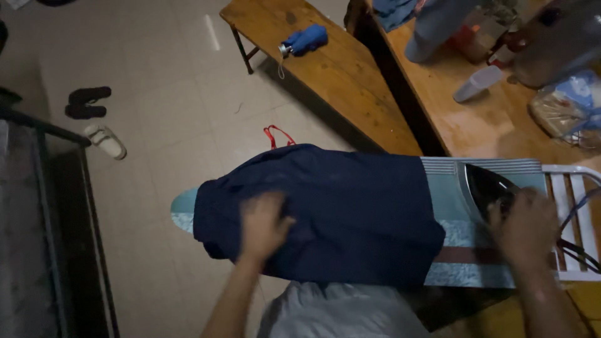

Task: The person irons a dark blue garment on a light blue ironing board. They use a black electric iron to smooth the fabric, repeatedly adjusting the garment's position and folding it to cover different sections. The person works methodically across the surface of the item.

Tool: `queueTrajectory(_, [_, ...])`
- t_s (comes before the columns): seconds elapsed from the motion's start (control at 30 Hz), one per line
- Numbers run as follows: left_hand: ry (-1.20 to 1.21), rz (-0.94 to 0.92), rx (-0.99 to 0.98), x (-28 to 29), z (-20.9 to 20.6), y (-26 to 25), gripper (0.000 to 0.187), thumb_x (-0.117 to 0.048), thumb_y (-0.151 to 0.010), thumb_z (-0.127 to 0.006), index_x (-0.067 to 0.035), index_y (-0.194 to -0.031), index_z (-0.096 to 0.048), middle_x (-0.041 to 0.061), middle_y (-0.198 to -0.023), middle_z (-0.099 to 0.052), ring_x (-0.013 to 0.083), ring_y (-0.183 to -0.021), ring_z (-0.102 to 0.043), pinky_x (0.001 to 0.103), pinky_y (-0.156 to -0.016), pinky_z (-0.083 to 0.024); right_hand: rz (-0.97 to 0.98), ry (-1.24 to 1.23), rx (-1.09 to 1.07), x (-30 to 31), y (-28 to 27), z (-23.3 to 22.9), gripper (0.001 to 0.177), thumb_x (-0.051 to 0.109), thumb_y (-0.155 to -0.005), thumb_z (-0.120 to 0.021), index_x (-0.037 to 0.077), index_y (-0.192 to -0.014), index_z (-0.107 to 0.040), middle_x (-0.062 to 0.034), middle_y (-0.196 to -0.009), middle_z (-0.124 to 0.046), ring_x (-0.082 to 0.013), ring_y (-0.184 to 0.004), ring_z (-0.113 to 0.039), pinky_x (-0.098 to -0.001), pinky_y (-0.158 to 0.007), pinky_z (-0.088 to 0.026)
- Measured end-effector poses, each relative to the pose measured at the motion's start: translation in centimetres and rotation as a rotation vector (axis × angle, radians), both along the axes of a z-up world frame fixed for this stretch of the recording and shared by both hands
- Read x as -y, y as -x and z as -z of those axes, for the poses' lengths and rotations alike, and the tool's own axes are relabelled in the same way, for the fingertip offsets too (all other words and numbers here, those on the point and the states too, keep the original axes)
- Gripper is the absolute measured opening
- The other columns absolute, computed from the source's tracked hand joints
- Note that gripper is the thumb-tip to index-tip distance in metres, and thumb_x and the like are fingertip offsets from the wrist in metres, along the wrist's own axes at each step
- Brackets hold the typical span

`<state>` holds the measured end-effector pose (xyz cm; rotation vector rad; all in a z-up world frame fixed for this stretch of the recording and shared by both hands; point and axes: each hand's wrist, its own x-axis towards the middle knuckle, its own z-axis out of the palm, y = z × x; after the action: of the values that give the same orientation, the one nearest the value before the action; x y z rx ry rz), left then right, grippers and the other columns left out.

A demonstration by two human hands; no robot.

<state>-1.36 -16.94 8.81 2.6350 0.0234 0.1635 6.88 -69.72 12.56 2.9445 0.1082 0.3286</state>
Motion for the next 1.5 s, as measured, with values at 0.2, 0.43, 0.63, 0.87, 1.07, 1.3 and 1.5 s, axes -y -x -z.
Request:
queueTrajectory(0.2, [-0.103,0.366,-0.103,7.2,1.6,-2.0,0.036,-0.01,-0.085,-0.069,-0.014,-0.121,-0.072,0.005,-0.12,-0.067,0.0261,-0.125,-0.06,0.049,-0.122,-0.037,0.456,-0.356,-0.489,4.4,-7.4,1.0,0.078,0.077,-0.092,-0.059,0.003,-0.109,-0.077,-0.028,-0.1,-0.075,-0.0451,-0.097,-0.071,-0.0544,-0.086,-0.054])
queueTrajectory(0.43, [-0.02,-0.322,0.192,-2.5,-0.1,0.3,0.036,-0.021,-0.09,-0.066,-0.001,-0.119,-0.069,0.021,-0.123,-0.065,0.0411,-0.114,-0.058,0.056,-0.101,-0.042,0.3,-0.251,-0.541,0.3,-7.3,-1.0,0.081,0.083,-0.079,-0.059,0.011,-0.105,-0.085,-0.0213,-0.08,-0.077,-0.0396,-0.082,-0.075,-0.0477,-0.076,-0.059])
queueTrajectory(0.63, [-0.083,-0.784,-0.272,-15.8,8.0,1.3,0.049,-0.038,-0.092,-0.073,0.002,-0.119,-0.066,0.023,-0.113,-0.069,0.0412,-0.11,-0.058,0.054,-0.097,-0.045,-0.246,-0.101,-0.664,-8.3,-8.7,-1.3,0.08,0.085,-0.068,-0.057,0.018,-0.103,-0.082,-0.0102,-0.067,-0.075,-0.0229,-0.058,-0.074,-0.038,-0.061,-0.059])
queueTrajectory(0.87, [0.874,-0.938,-0.279,-20.8,12.6,1.6,0.02,-0.024,-0.094,-0.07,-0.007,-0.105,-0.067,0.009,-0.105,-0.068,0.0209,-0.096,-0.062,0.037,-0.084,-0.05,-0.465,-0.04,-0.669,-19.1,-7.7,-1.3,0.069,0.078,-0.077,-0.061,0.01,-0.079,-0.076,-0.0125,-0.062,-0.071,-0.0265,-0.055,-0.07,-0.041,-0.056,-0.057])
queueTrajectory(1.07, [1.011,-0.917,-0.239,-20.6,12.5,1.8,0.015,-0.022,-0.094,-0.07,-0.01,-0.101,-0.069,0.004,-0.096,-0.067,0.0181,-0.089,-0.061,0.035,-0.08,-0.051,-0.565,-0.149,-0.578,-29.1,-5.6,-1.2,0.072,0.076,-0.08,-0.062,0.006,-0.072,-0.074,-0.0137,-0.063,-0.071,-0.0293,-0.056,-0.07,-0.0415,-0.056,-0.057])
queueTrajectory(1.3, [1.069,-0.834,-0.18,-20.8,14.4,1.8,0.013,-0.02,-0.096,-0.071,-0.008,-0.094,-0.064,0.001,-0.087,-0.06,0.015,-0.08,-0.055,0.032,-0.074,-0.047,-0.555,-0.211,-0.598,-37.9,-3.9,-1.8,0.069,0.073,-0.082,-0.065,0.005,-0.072,-0.075,-0.0161,-0.068,-0.072,-0.0329,-0.059,-0.071,-0.0442,-0.055,-0.056])
queueTrajectory(1.5, [0.984,-0.887,-0.269,-20.3,13.6,1.0,0.015,-0.022,-0.096,-0.069,-0.009,-0.091,-0.063,0.0,-0.08,-0.058,0.0143,-0.073,-0.052,0.033,-0.069,-0.046,-0.561,-0.2,-0.64,-44.5,-3.0,-1.7,0.071,0.073,-0.084,-0.065,0.004,-0.073,-0.075,-0.0179,-0.07,-0.072,-0.0328,-0.063,-0.073,-0.0434,-0.059,-0.058])
